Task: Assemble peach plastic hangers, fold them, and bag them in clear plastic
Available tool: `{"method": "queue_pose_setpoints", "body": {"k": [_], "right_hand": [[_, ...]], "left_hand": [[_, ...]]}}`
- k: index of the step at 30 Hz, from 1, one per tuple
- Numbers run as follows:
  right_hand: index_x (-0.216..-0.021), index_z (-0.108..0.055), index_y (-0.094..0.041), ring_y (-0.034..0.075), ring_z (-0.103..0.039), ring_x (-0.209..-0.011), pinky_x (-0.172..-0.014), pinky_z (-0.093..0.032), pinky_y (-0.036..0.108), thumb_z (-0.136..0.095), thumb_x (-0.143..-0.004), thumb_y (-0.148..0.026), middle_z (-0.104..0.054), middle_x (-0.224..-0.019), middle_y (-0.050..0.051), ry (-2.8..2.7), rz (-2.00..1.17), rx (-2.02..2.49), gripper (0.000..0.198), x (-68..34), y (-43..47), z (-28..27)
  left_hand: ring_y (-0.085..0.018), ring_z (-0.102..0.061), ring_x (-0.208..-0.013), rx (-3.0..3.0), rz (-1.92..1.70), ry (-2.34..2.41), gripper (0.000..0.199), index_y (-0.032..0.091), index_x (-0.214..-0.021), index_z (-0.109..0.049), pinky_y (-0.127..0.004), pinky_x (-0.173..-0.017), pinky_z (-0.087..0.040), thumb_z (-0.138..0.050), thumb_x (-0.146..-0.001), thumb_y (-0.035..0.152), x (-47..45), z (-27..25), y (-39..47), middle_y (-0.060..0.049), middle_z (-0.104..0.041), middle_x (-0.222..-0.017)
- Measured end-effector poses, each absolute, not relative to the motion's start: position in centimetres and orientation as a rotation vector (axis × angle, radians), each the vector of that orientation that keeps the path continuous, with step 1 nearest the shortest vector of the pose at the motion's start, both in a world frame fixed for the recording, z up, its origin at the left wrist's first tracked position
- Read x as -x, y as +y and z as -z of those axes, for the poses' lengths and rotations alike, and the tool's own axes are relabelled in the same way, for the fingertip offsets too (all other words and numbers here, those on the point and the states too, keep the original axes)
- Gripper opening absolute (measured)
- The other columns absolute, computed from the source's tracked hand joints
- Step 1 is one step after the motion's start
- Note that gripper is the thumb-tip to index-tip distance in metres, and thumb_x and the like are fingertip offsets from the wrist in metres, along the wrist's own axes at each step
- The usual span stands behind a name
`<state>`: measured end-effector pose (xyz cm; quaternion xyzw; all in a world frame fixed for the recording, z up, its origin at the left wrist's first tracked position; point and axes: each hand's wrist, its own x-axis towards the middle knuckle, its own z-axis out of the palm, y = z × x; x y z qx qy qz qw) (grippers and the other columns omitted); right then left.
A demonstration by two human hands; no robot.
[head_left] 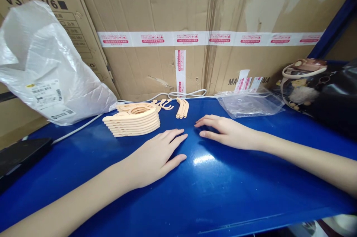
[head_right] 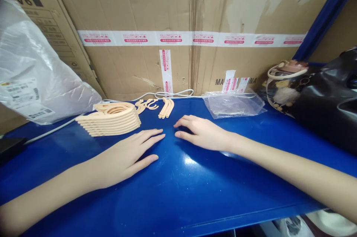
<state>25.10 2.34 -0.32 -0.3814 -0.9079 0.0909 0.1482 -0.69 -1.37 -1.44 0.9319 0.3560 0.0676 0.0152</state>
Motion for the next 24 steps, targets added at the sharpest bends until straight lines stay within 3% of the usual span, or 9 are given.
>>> {"method": "queue_pose_setpoints", "body": {"k": [4,9,12,15,18,24], "right_hand": [[-0.111,-0.060,-0.019,0.019,-0.067,-0.088,-0.080,-0.050,0.029,-0.050,-0.094,-0.040,-0.071,-0.099,0.005,-2.420,-0.174,1.491,0.029,-23.0,6.6,-1.1],[-0.113,-0.059,-0.010,0.031,-0.066,-0.097,-0.079,-0.048,0.038,-0.042,-0.091,-0.061,-0.069,-0.104,0.019,-2.260,-0.073,1.791,0.059,-19.2,12.7,-2.2],[-0.105,-0.065,-0.009,0.035,-0.064,-0.103,-0.083,-0.047,0.040,-0.051,-0.083,-0.065,-0.069,-0.105,0.021,-2.270,-0.057,1.871,0.061,-17.5,14.6,-2.3],[-0.094,-0.069,-0.011,0.033,-0.065,-0.099,-0.081,-0.047,0.037,-0.061,-0.078,-0.056,-0.071,-0.098,0.017,-2.308,-0.076,1.898,0.049,-16.7,15.4,-2.2],[-0.079,-0.072,-0.013,0.025,-0.068,-0.081,-0.071,-0.047,0.030,-0.060,-0.078,-0.042,-0.072,-0.080,0.011,-2.335,-0.143,1.901,0.032,-16.8,15.9,-2.2],[-0.070,-0.071,-0.011,0.017,-0.064,-0.062,-0.057,-0.043,0.026,-0.059,-0.079,-0.033,-0.067,-0.064,0.006,-2.308,-0.210,1.910,0.026,-18.4,16.3,-2.5]], "left_hand": [[-0.028,-0.039,-0.136,-2.889,-0.207,1.094,0.053,0.017,-0.144,-0.041,-0.047,-0.111,-0.034,-0.035,-0.100,0.047,0.8,1.2,-1.1,-0.011,-0.041,-0.150],[-0.028,-0.038,-0.137,-2.880,-0.185,1.098,0.054,0.018,-0.145,-0.039,-0.047,-0.112,-0.034,-0.034,-0.100,0.048,0.9,1.4,-1.0,-0.011,-0.039,-0.151],[-0.029,-0.038,-0.137,-2.879,-0.183,1.092,0.055,0.018,-0.145,-0.039,-0.047,-0.112,-0.033,-0.034,-0.100,0.049,1.0,1.4,-0.9,-0.011,-0.039,-0.150],[-0.029,-0.038,-0.137,-2.884,-0.176,1.093,0.055,0.017,-0.145,-0.039,-0.047,-0.112,-0.033,-0.033,-0.100,0.048,1.0,1.4,-0.9,-0.011,-0.039,-0.151],[-0.029,-0.037,-0.137,-2.881,-0.167,1.098,0.055,0.017,-0.145,-0.038,-0.047,-0.112,-0.033,-0.034,-0.100,0.049,1.1,1.4,-0.9,-0.011,-0.039,-0.151],[-0.029,-0.036,-0.138,-2.882,-0.156,1.097,0.055,0.018,-0.146,-0.038,-0.047,-0.113,-0.032,-0.032,-0.100,0.049,1.0,1.3,-0.9,-0.011,-0.038,-0.152]]}}
